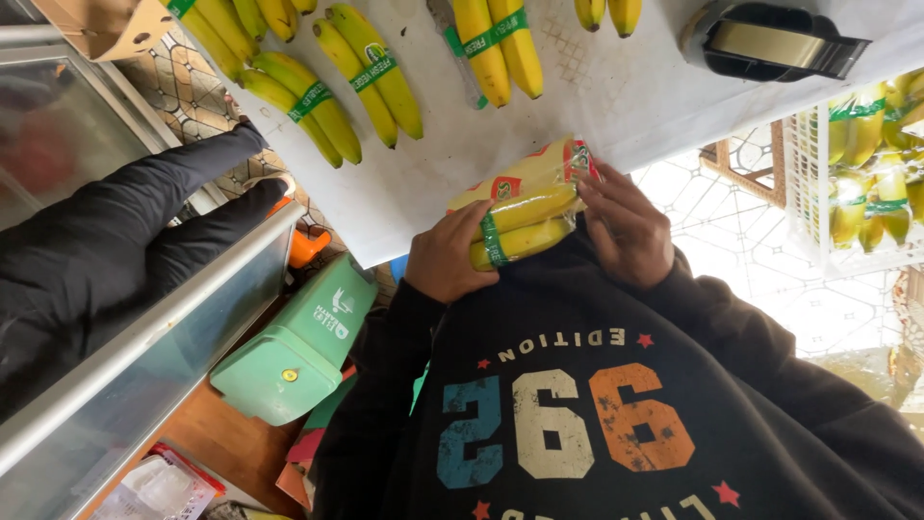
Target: The person is individually wrapping bunches of bananas in plastic sleeves and sealing them using a tape dispenser at a workstation.
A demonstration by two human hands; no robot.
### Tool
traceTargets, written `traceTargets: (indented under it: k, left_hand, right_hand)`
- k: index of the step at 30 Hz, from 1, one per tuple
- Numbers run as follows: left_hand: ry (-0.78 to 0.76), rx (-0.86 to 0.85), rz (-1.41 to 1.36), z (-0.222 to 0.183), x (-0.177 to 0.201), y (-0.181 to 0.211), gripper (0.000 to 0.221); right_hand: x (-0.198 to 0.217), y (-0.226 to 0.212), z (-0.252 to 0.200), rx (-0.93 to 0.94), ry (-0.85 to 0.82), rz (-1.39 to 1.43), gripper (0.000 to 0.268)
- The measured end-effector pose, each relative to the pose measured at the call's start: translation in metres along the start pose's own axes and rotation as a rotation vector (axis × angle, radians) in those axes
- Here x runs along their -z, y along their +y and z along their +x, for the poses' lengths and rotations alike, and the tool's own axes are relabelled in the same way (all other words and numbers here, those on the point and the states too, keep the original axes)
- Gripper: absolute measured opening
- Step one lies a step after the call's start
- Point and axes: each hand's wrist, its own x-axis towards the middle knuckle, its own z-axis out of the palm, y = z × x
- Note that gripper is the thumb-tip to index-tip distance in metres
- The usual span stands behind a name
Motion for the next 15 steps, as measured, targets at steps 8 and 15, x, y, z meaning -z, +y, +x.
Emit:
traceTargets:
  k: [8, 15]
  left_hand:
    - [0.057, -0.097, -0.006, 0.0, -0.008, 0.005, 0.107]
    - [0.148, -0.224, 0.067, -0.001, -0.016, -0.003, 0.109]
  right_hand:
    - [0.019, 0.005, 0.029, -0.56, -0.163, 0.314, 0.029]
    - [-0.002, 0.011, 0.028, -0.933, -0.092, 0.476, 0.035]
